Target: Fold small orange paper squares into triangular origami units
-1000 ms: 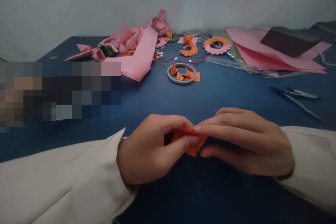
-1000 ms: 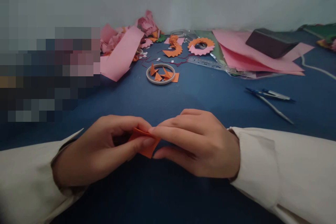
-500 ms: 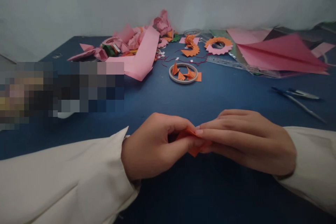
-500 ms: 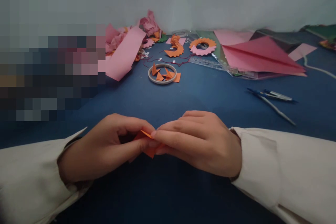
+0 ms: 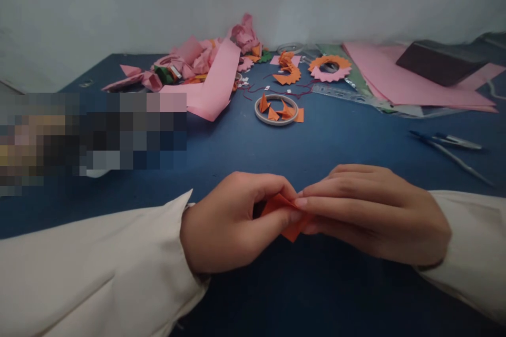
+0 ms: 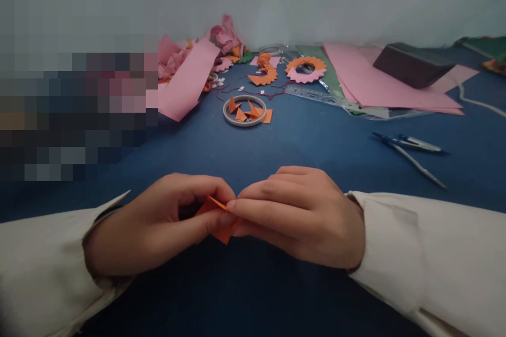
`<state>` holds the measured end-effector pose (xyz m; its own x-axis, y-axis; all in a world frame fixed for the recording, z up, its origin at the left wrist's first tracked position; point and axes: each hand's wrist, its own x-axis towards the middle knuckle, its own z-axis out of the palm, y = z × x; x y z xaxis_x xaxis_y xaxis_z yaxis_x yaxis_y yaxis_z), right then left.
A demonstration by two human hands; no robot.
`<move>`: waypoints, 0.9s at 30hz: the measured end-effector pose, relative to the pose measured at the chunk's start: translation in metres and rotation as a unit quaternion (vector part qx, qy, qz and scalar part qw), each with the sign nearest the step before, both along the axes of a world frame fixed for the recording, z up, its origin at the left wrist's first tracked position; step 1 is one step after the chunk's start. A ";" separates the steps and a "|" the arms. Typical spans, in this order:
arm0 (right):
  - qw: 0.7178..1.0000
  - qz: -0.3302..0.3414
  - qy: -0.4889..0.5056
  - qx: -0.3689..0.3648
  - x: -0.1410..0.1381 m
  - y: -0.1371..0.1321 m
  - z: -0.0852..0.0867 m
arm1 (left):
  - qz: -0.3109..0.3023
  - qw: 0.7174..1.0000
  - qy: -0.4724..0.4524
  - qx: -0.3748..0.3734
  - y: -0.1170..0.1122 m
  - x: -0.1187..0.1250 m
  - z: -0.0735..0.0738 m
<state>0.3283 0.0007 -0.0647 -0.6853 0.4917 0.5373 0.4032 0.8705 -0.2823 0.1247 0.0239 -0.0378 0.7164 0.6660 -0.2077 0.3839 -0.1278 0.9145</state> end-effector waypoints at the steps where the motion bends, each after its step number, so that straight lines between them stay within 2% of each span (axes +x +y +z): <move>1: 1.000 -0.009 0.014 -0.001 -0.001 -0.001 0.000 | 0.002 1.000 -0.002 0.012 0.000 0.000 -0.001; 3: 0.998 -0.033 0.047 -0.040 -0.003 -0.002 -0.001 | 0.010 0.999 -0.002 0.040 -0.001 0.000 -0.002; 6: 0.981 -0.080 0.073 -0.162 -0.005 -0.004 0.000 | 0.019 0.997 0.001 0.076 -0.002 0.000 -0.004; 8: 0.969 -0.078 0.061 -0.224 -0.006 -0.005 0.002 | 0.015 0.996 -0.003 0.087 -0.002 0.000 -0.005; 17: 0.958 -0.047 0.058 -0.276 -0.006 -0.004 0.002 | 0.010 0.992 0.043 0.121 -0.002 -0.001 -0.006; 20: 0.969 -0.052 0.046 -0.238 -0.004 -0.005 0.002 | 0.026 0.993 0.035 0.107 -0.001 0.000 -0.005; 24: 0.991 -0.094 0.021 -0.091 -0.004 -0.008 -0.002 | 0.052 0.998 0.011 0.043 0.000 0.000 -0.005; 27: 0.995 -0.099 0.009 -0.024 -0.005 -0.009 -0.006 | 0.049 0.999 -0.001 -0.016 0.001 0.001 -0.004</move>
